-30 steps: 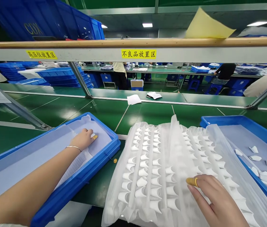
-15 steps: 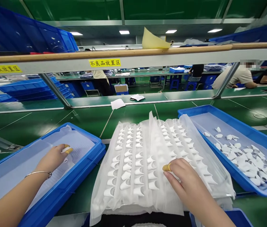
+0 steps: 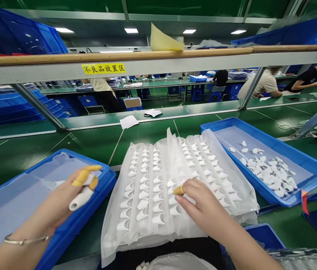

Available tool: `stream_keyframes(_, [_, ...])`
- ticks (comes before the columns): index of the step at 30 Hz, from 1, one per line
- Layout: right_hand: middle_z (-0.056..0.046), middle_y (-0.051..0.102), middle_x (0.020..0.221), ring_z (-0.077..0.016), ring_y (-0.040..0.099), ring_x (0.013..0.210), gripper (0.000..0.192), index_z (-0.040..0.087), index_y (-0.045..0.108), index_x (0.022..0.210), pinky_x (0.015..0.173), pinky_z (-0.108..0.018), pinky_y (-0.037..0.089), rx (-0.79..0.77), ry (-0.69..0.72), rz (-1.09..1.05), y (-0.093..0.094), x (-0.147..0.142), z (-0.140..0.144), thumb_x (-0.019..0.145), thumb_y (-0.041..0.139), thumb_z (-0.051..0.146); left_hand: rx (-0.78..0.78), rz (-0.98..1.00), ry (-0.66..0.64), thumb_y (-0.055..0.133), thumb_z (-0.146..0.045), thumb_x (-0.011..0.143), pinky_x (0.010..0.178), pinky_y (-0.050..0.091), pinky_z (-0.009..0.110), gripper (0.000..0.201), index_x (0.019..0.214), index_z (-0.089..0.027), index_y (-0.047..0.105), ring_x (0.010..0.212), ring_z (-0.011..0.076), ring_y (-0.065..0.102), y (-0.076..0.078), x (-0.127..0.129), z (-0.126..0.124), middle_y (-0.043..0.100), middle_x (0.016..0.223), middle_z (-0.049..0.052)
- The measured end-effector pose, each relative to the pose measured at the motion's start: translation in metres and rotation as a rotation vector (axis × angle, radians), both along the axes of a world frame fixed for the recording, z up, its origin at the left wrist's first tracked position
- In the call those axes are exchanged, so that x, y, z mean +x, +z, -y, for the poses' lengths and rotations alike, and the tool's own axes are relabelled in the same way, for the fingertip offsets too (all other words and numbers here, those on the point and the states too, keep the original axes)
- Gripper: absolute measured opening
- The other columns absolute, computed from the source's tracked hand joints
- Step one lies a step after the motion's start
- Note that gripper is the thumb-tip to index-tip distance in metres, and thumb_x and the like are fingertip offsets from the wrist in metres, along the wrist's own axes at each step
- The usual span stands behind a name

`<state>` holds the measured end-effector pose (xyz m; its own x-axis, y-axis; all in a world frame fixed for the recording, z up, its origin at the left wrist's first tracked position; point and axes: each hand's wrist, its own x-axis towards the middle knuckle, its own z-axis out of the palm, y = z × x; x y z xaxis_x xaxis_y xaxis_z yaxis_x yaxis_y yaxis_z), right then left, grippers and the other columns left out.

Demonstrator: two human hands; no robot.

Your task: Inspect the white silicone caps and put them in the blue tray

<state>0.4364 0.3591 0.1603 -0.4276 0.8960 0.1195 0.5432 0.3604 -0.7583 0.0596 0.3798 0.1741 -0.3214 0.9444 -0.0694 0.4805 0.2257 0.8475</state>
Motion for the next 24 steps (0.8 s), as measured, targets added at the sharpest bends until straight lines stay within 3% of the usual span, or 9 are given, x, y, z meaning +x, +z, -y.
stream_keyframes(4, [-0.004,0.061,0.095,-0.0183,0.059,0.089,0.014,0.022,0.062,0.102,0.078,-0.031,0.047,-0.084,0.14,-0.131,0.007,-0.034,0.002,0.1,0.05,0.028,-0.125,0.139,-0.572,0.052,-0.056,0.091,0.066,0.051,0.031,0.064,0.146,-0.027,0.039,0.071,0.0198,0.061,-0.002,0.073,0.031,0.064,0.08,0.002])
stream_keyframes(7, [-0.003,0.058,0.089,-0.0169,0.056,0.082,0.014,0.02,0.059,0.091,0.072,-0.029,0.044,-0.102,0.202,-0.156,0.006,-0.052,0.003,0.098,0.051,0.029,-0.161,0.193,-0.779,0.059,-0.047,0.09,0.081,0.051,0.034,0.064,0.148,-0.031,0.035,0.089,0.0219,0.063,-0.018,0.107,0.041,0.067,0.096,0.003])
stream_keyframes(11, [0.0,0.055,0.082,-0.0147,0.052,0.074,0.013,0.019,0.054,0.083,0.064,-0.026,0.04,-0.195,0.199,-0.118,0.0,-0.056,0.004,0.094,0.055,0.026,-0.21,0.327,-0.797,0.067,-0.036,0.087,0.098,0.046,0.038,0.073,0.149,-0.033,0.029,0.113,0.024,0.059,-0.037,0.127,0.042,0.065,0.116,0.004])
stream_keyframes(14, [0.0,0.054,0.08,-0.0144,0.051,0.075,0.013,0.019,0.051,0.078,0.065,-0.026,0.04,-0.156,0.27,-0.095,-0.002,-0.051,0.005,0.092,0.053,0.019,-0.251,0.437,-0.787,0.069,-0.025,0.082,0.103,0.044,0.038,0.084,0.151,-0.035,0.022,0.123,0.0235,0.055,-0.045,0.131,0.042,0.06,0.129,0.005])
stream_keyframes(16, [0.001,0.051,0.076,-0.0142,0.049,0.074,0.018,0.019,0.047,0.074,0.066,-0.026,0.04,-0.092,0.311,-0.064,-0.002,-0.048,0.005,0.091,0.051,0.016,-0.269,0.487,-0.769,0.07,-0.023,0.081,0.1,0.046,0.037,0.086,0.151,-0.034,0.022,0.118,0.0229,0.058,-0.049,0.132,0.042,0.061,0.127,0.005])
stream_keyframes(20, [0.0,0.05,0.079,-0.0146,0.051,0.077,0.021,0.019,0.046,0.074,0.069,-0.027,0.041,-0.025,0.383,0.002,0.001,-0.045,0.004,0.094,0.046,0.015,-0.284,0.489,-0.721,0.072,-0.029,0.08,0.078,0.051,0.033,0.087,0.151,-0.031,0.023,0.088,0.0202,0.064,-0.057,0.129,0.041,0.066,0.103,0.003])
stream_keyframes(24, [0.001,0.052,0.077,-0.0139,0.049,0.072,0.016,0.019,0.048,0.076,0.067,-0.027,0.038,-0.006,0.352,0.043,-0.001,-0.042,0.004,0.09,0.053,0.016,-0.247,0.384,-0.735,0.075,-0.033,0.078,0.081,0.049,0.036,0.088,0.15,-0.03,0.026,0.086,0.0206,0.062,-0.059,0.125,0.038,0.065,0.093,0.002])
